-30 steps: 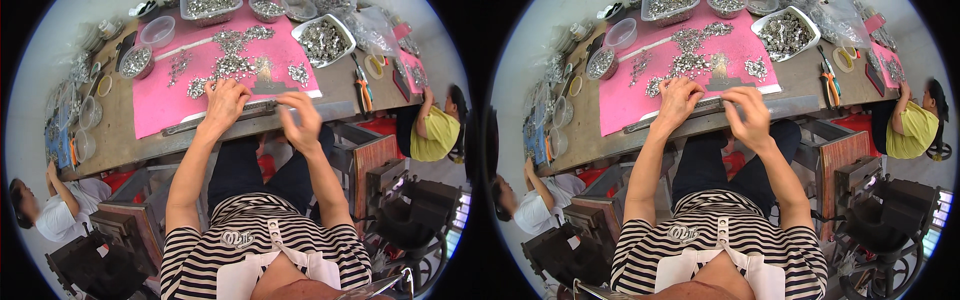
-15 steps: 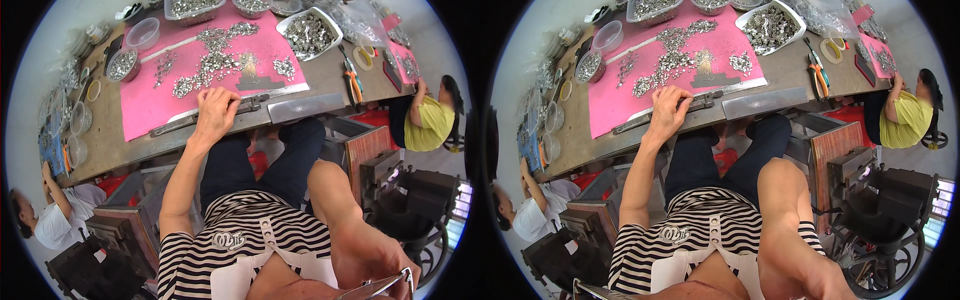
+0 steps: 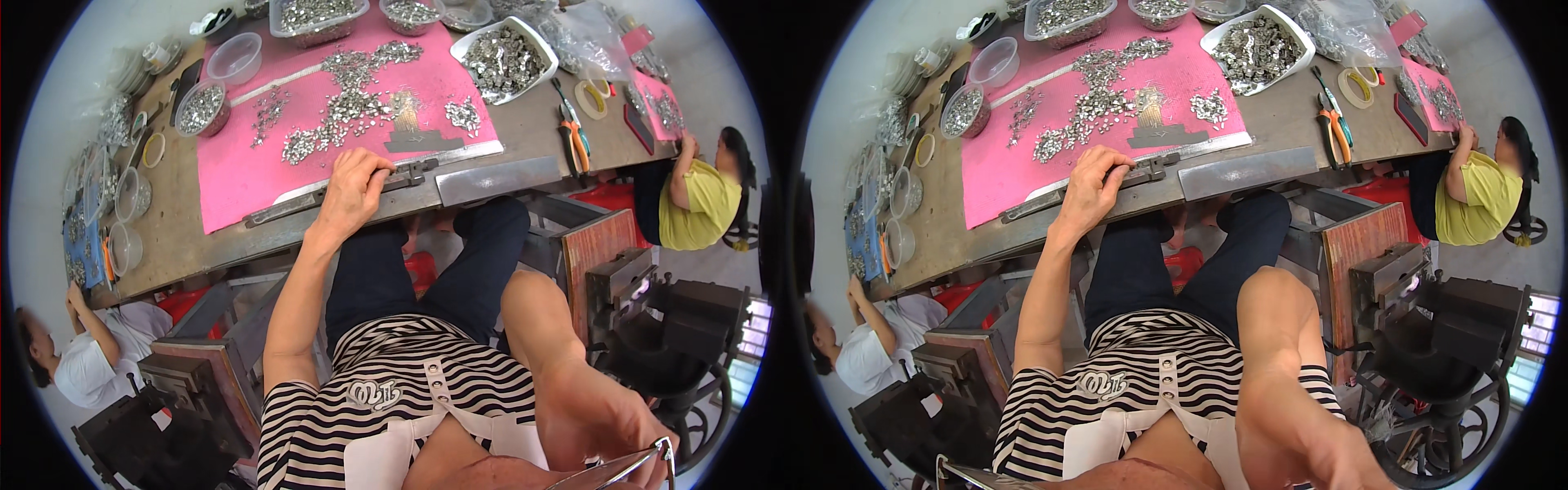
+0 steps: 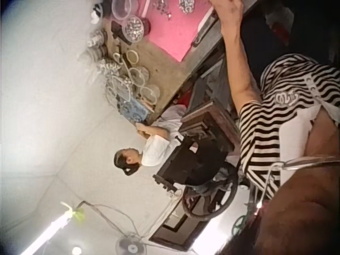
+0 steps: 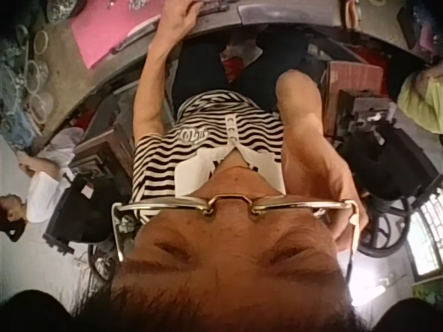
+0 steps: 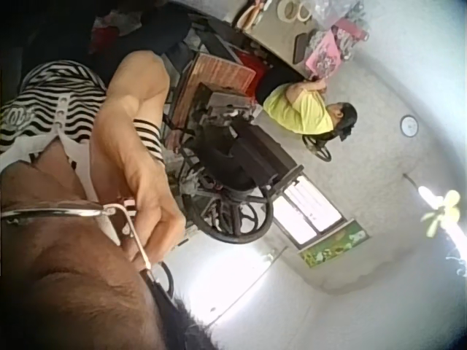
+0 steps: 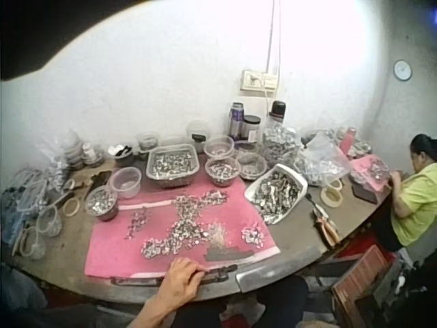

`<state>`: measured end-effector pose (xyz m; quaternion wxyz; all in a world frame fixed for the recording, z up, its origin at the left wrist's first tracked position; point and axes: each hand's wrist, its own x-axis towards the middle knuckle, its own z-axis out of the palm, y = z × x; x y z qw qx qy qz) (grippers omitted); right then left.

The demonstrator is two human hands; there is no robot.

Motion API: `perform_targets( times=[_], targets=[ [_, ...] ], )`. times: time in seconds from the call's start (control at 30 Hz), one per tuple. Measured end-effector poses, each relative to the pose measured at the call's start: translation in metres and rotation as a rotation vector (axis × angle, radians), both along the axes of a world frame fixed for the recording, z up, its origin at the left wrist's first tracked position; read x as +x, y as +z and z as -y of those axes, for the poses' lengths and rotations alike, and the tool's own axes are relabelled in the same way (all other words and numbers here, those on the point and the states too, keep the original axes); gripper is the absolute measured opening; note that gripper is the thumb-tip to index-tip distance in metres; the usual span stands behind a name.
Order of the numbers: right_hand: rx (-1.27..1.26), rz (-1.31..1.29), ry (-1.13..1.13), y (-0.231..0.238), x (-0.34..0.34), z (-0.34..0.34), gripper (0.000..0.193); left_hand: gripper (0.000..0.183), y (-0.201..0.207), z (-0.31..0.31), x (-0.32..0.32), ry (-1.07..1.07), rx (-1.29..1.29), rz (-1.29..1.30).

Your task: The person places small metal pieces into a metal holder by hand, fits the holder into a press machine, and turns the wheel to press the pieces.

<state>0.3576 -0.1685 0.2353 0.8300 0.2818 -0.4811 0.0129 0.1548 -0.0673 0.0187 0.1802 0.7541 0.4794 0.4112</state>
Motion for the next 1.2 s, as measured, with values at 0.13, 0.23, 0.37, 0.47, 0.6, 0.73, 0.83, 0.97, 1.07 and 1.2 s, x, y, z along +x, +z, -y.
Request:
perform_targets(
  times=[0.13, 0.23, 0.37, 0.47, 0.6, 0.73, 0.83, 0.97, 1.07, 1.2],
  targets=[
    [0.035, 0.104, -0.021, 0.000, 0.003, -0.005, 0.027, 0.008, 0.003, -0.003, 0.008, 0.058, -0.031, -0.009],
    [-0.008, 0.127, -0.021, 0.003, 0.007, -0.002, 0.028, 0.005, 0.011, -0.011, 0.024, 0.033, 0.029, -0.042],
    [-0.068, 0.155, -0.019, 0.004, 0.012, 0.002, 0.029, 0.005, 0.013, -0.037, 0.057, -0.045, 0.081, -0.082],
    [0.022, 0.116, -0.003, 0.003, 0.010, -0.002, 0.029, 0.006, 0.007, -0.057, 0.076, -0.149, 0.106, -0.164],
    [0.020, 0.156, -0.014, -0.005, 0.017, 0.004, 0.028, 0.009, 0.001, -0.072, 0.090, -0.200, 0.108, -0.209],
    [-0.050, -0.024, -0.137, -0.001, 0.025, 0.014, 0.012, 0.010, 0.000, -0.084, 0.105, -0.196, 0.105, -0.232],
    [0.009, 0.006, -0.171, 0.004, 0.025, -0.002, 0.019, 0.009, 0.000, -0.094, 0.108, -0.167, 0.124, -0.266],
    [0.045, 0.076, -0.155, 0.001, 0.028, -0.007, 0.024, 0.009, 0.000, -0.099, 0.113, -0.122, 0.117, -0.380],
    [0.090, 0.114, -0.176, -0.002, 0.033, -0.013, 0.023, 0.008, 0.002, -0.099, 0.115, -0.098, 0.161, -0.423],
    [0.108, 0.304, -0.148, -0.011, 0.044, -0.014, 0.020, 0.009, 0.001, -0.102, 0.121, -0.082, 0.170, -0.427]
  ],
)
